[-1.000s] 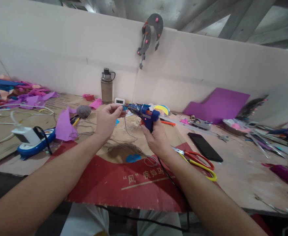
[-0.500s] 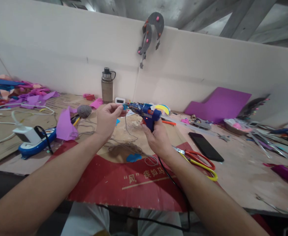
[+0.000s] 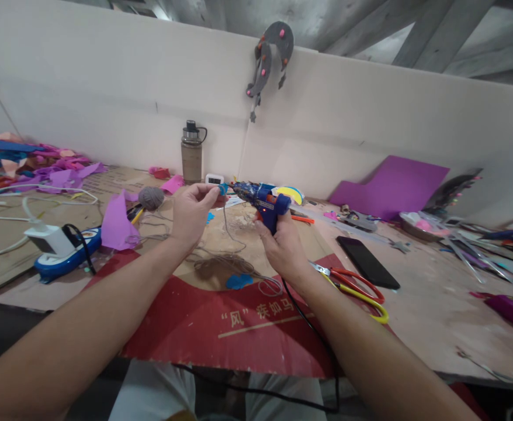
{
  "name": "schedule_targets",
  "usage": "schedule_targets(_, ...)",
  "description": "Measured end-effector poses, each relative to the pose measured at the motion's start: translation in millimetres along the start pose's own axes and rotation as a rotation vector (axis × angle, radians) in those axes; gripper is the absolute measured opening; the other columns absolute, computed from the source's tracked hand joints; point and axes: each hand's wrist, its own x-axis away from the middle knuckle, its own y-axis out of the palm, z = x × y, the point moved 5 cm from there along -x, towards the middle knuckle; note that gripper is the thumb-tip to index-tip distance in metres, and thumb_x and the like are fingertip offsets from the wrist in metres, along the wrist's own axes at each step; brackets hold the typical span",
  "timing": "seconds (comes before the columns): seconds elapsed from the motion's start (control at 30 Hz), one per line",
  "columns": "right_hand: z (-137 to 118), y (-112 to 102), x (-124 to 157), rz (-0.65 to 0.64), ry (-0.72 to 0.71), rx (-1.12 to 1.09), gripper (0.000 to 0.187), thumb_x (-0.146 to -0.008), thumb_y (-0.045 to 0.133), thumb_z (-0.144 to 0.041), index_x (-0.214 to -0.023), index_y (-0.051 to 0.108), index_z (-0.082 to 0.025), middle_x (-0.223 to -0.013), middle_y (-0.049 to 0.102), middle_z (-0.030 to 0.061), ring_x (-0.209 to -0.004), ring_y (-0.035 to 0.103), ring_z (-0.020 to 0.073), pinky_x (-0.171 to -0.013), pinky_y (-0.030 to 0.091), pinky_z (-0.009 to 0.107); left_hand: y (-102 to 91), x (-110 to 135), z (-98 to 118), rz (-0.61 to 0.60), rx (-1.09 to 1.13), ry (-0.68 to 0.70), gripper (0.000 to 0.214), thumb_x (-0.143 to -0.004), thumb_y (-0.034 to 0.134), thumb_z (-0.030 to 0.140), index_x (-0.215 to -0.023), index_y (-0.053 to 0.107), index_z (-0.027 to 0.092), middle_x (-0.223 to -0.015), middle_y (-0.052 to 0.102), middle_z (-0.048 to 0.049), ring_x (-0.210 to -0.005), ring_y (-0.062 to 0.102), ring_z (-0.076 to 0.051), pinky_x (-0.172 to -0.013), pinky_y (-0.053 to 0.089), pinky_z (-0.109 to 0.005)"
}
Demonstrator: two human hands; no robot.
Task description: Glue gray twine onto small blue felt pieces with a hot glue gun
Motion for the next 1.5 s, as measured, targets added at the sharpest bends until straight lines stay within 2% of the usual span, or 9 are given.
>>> schedule_targets(0.63, 0.8, -1.6, -1.0, 0.033, 0.014, 0.024, 0.022, -0.086, 0.051, -0.031, -0.105, 0.052, -0.02, -0.097, 0.065, 0.0118, -0.088, 0.061, 0.0271, -0.083, 0.05, 0.047, 0.7, 1.3, 2.6, 0.004, 0.005, -0.014, 0.016, -0.076, 0.071, 0.031, -0.081, 0.067, 0.016, -0.073, 0.071, -0.0026, -0.065, 0.069, -0.014, -0.069, 0.058, -0.03)
schedule_targets(0.9, -7.1, 2.5, 2.2, -0.025, 0.006, -0.011, 0.021, -0.089, 0.049, -0.032, -0.107, 0.052, -0.022, -0.102, 0.066, 0.0129, -0.094, 0.062, 0.0282, -0.087, 0.049, 0.049, 1.7, 1.3, -0.6, -0.002, -0.012, -0.042, 0.017, -0.076, 0.071, 0.032, -0.081, 0.066, 0.016, -0.073, 0.07, -0.0024, -0.067, 0.07, -0.015, -0.071, 0.059, -0.031)
schedule_targets(1.2, -7.0, 3.8, 3.1, -0.04, 0.028, 0.007, 0.023, -0.088, 0.049, -0.034, -0.106, 0.053, -0.019, -0.095, 0.064, 0.0136, -0.086, 0.061, 0.0276, -0.082, 0.049, 0.047, 2.0, 2.2, -0.3, -0.007, -0.02, -0.035, 0.017, -0.076, 0.071, 0.032, -0.082, 0.068, 0.016, -0.073, 0.071, -0.0028, -0.067, 0.071, -0.016, -0.07, 0.059, -0.031)
schedule_targets(1.5, -0.6, 1.8, 0.9, -0.004, 0.043, -0.038, 0.02, -0.087, 0.05, -0.031, -0.104, 0.053, -0.02, -0.096, 0.065, 0.0115, -0.088, 0.062, 0.0266, -0.085, 0.049, 0.048, 2.5, 1.3, 1.5, 0.0, -0.015, -0.035, 0.018, -0.075, 0.071, 0.032, -0.08, 0.066, 0.016, -0.071, 0.07, -0.0024, -0.066, 0.07, -0.015, -0.069, 0.059, -0.03)
